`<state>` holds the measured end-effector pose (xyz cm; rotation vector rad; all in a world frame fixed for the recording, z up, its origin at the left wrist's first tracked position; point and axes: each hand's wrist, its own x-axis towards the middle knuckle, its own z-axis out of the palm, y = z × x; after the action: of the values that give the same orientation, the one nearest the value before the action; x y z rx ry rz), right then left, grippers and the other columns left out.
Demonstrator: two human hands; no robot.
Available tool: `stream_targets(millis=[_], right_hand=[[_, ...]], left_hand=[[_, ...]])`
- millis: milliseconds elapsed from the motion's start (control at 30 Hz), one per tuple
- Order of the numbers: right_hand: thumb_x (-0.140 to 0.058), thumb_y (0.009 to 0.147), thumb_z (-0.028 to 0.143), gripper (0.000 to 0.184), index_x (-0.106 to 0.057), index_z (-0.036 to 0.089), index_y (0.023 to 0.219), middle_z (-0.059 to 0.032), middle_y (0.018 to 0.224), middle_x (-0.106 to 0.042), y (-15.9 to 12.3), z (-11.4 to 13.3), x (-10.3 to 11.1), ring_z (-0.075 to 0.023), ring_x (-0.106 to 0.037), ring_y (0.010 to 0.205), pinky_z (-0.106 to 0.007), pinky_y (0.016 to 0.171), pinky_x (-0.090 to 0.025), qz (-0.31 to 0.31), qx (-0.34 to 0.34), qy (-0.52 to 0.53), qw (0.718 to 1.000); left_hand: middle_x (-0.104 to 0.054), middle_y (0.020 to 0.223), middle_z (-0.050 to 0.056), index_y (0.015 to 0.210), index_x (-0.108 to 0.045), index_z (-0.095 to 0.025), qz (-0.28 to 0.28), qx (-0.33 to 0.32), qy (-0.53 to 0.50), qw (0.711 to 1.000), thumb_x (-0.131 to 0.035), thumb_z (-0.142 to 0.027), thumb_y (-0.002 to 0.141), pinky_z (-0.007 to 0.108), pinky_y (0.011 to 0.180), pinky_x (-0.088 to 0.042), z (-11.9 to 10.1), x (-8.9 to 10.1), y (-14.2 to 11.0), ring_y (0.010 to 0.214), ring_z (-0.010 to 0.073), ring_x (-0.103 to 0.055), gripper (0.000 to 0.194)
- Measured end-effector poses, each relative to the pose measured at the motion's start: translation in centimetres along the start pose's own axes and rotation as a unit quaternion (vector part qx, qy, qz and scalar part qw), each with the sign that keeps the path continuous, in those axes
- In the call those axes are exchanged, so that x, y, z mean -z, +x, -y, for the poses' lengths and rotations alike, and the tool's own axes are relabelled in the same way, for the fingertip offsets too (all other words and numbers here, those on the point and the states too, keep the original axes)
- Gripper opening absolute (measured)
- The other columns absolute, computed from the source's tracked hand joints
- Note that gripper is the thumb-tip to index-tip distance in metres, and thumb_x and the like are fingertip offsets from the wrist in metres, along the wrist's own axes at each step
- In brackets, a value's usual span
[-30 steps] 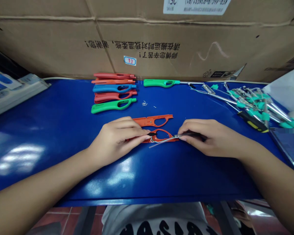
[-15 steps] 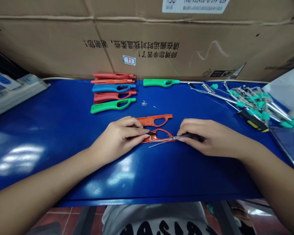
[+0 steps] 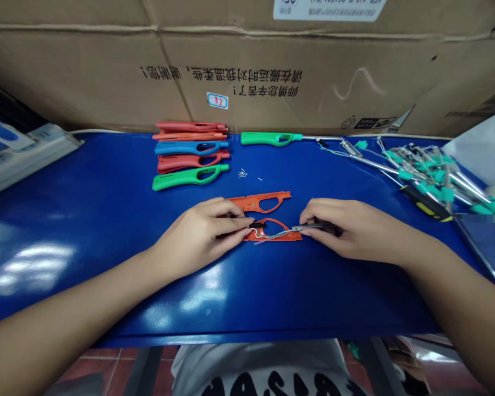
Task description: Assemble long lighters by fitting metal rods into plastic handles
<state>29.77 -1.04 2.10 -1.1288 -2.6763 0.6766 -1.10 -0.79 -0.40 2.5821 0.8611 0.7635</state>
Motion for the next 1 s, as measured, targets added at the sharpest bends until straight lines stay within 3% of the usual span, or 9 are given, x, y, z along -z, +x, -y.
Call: stream_targets(millis=[367, 767, 1000], right_hand=[[-0.049, 0.104, 0.033, 0.018, -0.063, 0.022, 0.102, -0.0054, 0.101, -0.068, -0.2, 0.07, 0.12, -0.0171, -0.062, 0.083, -0.03, 0.069, -0.043, 0.006, 0.013, -0.01, 1.0], [-0.048, 0.104, 0.032, 0.02, -0.065, 0.021, 0.102, -0.0058, 0.1, -0.07, -0.36, 0.17, 0.21, -0.018, -0.064, 0.084, -0.03, 0.068, -0.043, -0.009, 0.036, -0.035, 0.999], [-0.048, 0.104, 0.033, 0.019, -0.064, 0.021, 0.103, -0.0051, 0.101, -0.069, -0.36, 0.09, 0.17, -0.0174, -0.064, 0.084, -0.03, 0.068, -0.044, -0.005, 0.034, -0.037, 0.999]], left_hand=[[-0.073, 0.106, 0.009, 0.114, -0.077, -0.017, 0.016, 0.017, -0.007, 1.0, -0.065, -0.025, 0.096, 0.033, 0.085, -0.06, -0.56, 0.32, 0.01, 0.095, 0.0192, -0.069, 0.022], [-0.075, 0.099, 0.006, 0.102, -0.081, -0.02, -0.018, 0.037, -0.049, 0.998, -0.069, -0.021, 0.094, 0.027, 0.082, -0.06, -0.18, 0.14, -0.03, 0.09, 0.0166, -0.072, 0.014], [-0.074, 0.1, 0.006, 0.104, -0.08, -0.021, -0.009, 0.037, -0.047, 0.998, -0.068, -0.023, 0.096, 0.027, 0.082, -0.06, -0.06, 0.15, -0.12, 0.09, 0.0167, -0.072, 0.015]])
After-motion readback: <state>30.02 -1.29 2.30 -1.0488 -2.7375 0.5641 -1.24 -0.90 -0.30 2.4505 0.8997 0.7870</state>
